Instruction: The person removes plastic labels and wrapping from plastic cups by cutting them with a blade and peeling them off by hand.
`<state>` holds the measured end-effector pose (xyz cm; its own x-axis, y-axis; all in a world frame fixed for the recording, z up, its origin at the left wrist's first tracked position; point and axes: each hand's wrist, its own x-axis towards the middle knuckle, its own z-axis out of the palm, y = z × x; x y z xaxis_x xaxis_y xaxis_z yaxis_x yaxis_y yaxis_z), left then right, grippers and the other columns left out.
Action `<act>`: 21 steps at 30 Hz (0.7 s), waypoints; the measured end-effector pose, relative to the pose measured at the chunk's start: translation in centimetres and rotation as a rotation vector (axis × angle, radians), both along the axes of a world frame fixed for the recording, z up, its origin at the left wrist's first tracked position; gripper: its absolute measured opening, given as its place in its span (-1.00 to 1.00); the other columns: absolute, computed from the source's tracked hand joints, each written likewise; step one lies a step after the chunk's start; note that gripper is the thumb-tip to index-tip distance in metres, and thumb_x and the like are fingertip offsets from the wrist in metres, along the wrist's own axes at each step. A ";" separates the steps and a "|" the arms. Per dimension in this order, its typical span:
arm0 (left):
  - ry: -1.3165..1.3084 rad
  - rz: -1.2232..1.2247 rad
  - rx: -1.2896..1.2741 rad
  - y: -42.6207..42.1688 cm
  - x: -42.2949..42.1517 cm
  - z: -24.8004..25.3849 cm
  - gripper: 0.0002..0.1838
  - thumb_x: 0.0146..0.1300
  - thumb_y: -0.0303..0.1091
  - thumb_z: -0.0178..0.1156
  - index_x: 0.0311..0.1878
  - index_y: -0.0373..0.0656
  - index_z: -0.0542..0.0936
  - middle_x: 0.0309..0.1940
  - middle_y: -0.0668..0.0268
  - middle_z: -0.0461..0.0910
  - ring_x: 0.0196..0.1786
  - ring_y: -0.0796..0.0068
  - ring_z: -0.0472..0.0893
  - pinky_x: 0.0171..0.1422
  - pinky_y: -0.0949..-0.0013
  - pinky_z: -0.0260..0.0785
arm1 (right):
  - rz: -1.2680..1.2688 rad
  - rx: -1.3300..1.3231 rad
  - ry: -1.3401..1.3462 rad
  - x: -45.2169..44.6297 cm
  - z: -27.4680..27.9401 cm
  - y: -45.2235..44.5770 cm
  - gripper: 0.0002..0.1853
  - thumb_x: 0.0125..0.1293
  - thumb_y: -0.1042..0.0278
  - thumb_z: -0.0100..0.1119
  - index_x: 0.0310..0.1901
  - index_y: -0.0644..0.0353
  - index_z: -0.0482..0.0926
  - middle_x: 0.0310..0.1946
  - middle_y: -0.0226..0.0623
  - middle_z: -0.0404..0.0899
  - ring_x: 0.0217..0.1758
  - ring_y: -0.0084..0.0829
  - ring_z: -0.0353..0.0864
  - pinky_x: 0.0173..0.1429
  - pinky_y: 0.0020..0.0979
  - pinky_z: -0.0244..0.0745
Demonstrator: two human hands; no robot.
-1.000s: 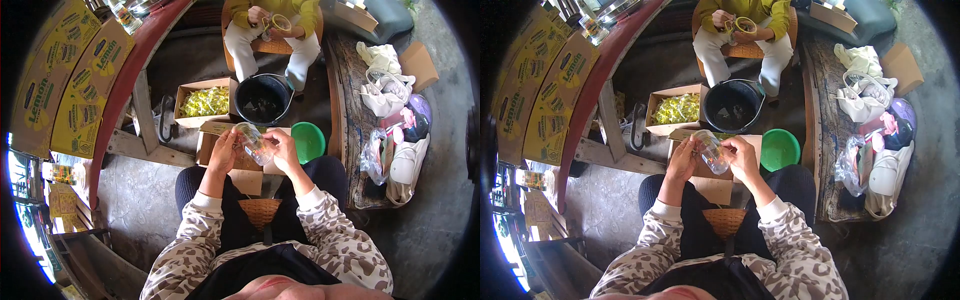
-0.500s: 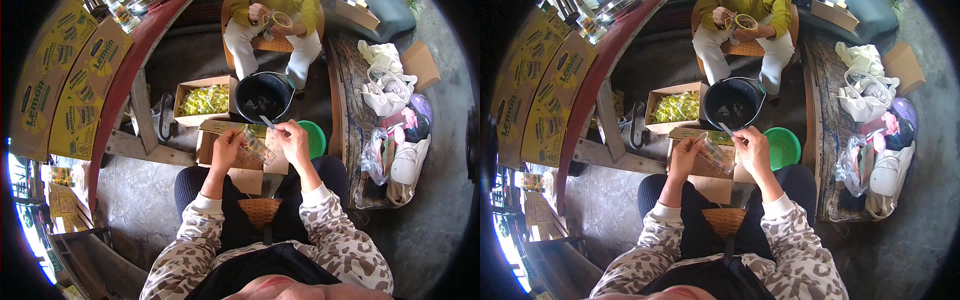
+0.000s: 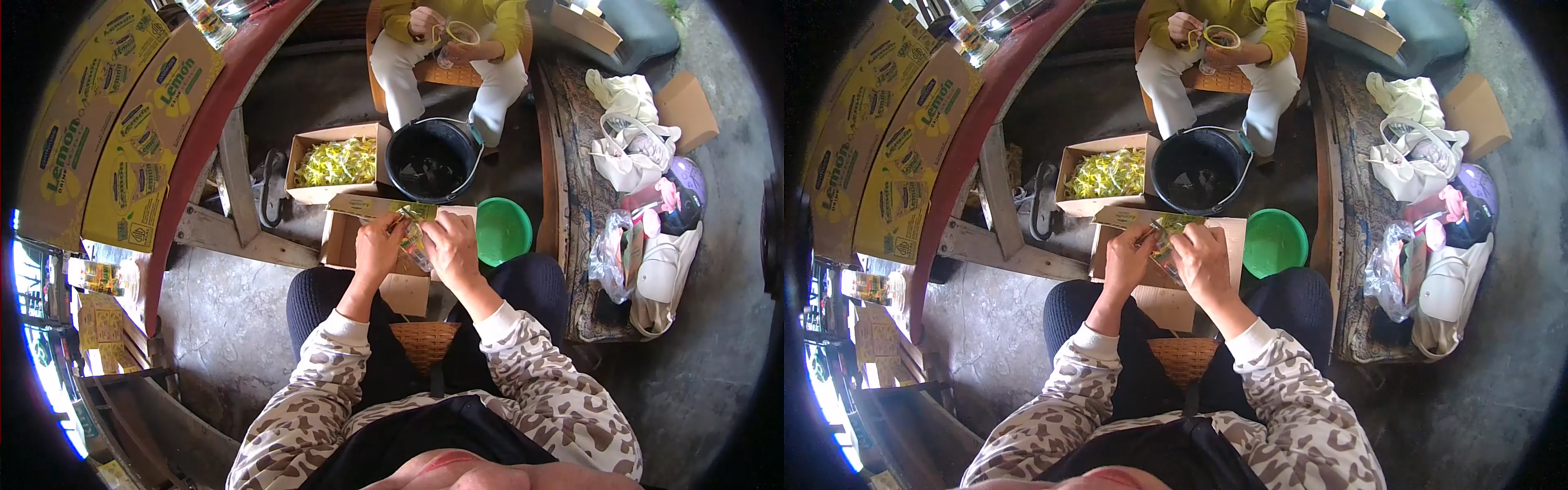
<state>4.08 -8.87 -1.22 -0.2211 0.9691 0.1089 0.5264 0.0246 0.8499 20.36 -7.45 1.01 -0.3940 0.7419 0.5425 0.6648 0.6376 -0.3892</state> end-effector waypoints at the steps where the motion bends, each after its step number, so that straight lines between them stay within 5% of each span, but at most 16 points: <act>1: 0.012 -0.007 -0.059 0.0 0.1 0.2 -0.81 0.30 -0.34 0.22 -0.17 -0.28 0.68 -0.42 0.16 0.70 -0.34 0.44 0.71 -0.24 0.38 0.48 | 0.007 0.020 -0.017 -0.1 -0.1 -0.1 -0.75 -0.05 0.50 0.32 -0.25 0.17 0.61 -0.38 -0.34 0.44 -0.23 -0.34 0.52 -0.07 -0.25 0.30; 10: -0.040 -0.149 -0.078 -1.1 1.2 0.7 -0.77 0.32 -0.30 0.21 -0.14 -0.26 0.69 -0.45 0.16 0.70 -0.39 0.50 0.68 -0.26 0.39 0.47 | -0.084 -0.038 -0.068 -0.5 -2.3 0.8 -0.91 0.15 0.41 0.08 -0.40 0.18 0.56 -0.39 -0.25 0.46 -0.21 -0.26 0.52 -0.07 -0.22 0.29; 12: -0.066 -0.149 -0.162 -0.8 1.1 0.1 -0.75 0.36 -0.29 0.18 -0.12 -0.29 0.69 -0.46 0.22 0.70 -0.38 0.50 0.67 -0.20 0.42 0.48 | -0.152 -0.179 -0.025 -0.1 -2.8 1.2 -0.94 0.11 0.44 0.22 -0.40 0.21 0.62 -0.41 -0.18 0.52 -0.25 -0.14 0.56 -0.13 -0.17 0.36; 15: -0.355 -0.182 -0.187 0.0 0.0 -1.2 -0.73 0.41 -0.24 0.12 -0.08 -0.23 0.69 -0.42 0.29 0.72 -0.34 0.55 0.67 -0.16 0.44 0.46 | -0.198 -0.466 0.378 0.8 -3.8 2.5 -0.91 0.11 0.43 0.29 -0.37 0.24 0.69 -0.40 -0.10 0.61 -0.33 -0.07 0.65 -0.22 -0.18 0.51; 18: -0.739 -0.118 -0.234 0.2 -1.0 -1.1 -0.70 0.48 -0.22 0.06 -0.02 -0.22 0.67 -0.30 0.36 0.72 -0.20 0.64 0.62 -0.10 0.48 0.44 | -0.190 -0.572 0.483 2.3 -4.0 3.6 -0.87 0.14 0.43 0.31 -0.29 0.26 0.71 -0.41 -0.14 0.68 -0.37 -0.32 0.70 -0.24 -0.35 0.54; 21: -1.098 -0.077 -0.336 0.6 -2.1 -0.8 -0.68 0.53 -0.26 -0.05 0.16 -0.24 0.52 -0.06 0.24 0.62 -0.02 0.47 0.61 0.00 0.29 0.58 | -0.193 -0.707 0.567 2.8 -4.2 4.2 -0.81 0.14 0.39 0.34 -0.25 0.30 0.71 -0.44 -0.16 0.71 -0.42 -0.46 0.68 -0.27 -0.43 0.53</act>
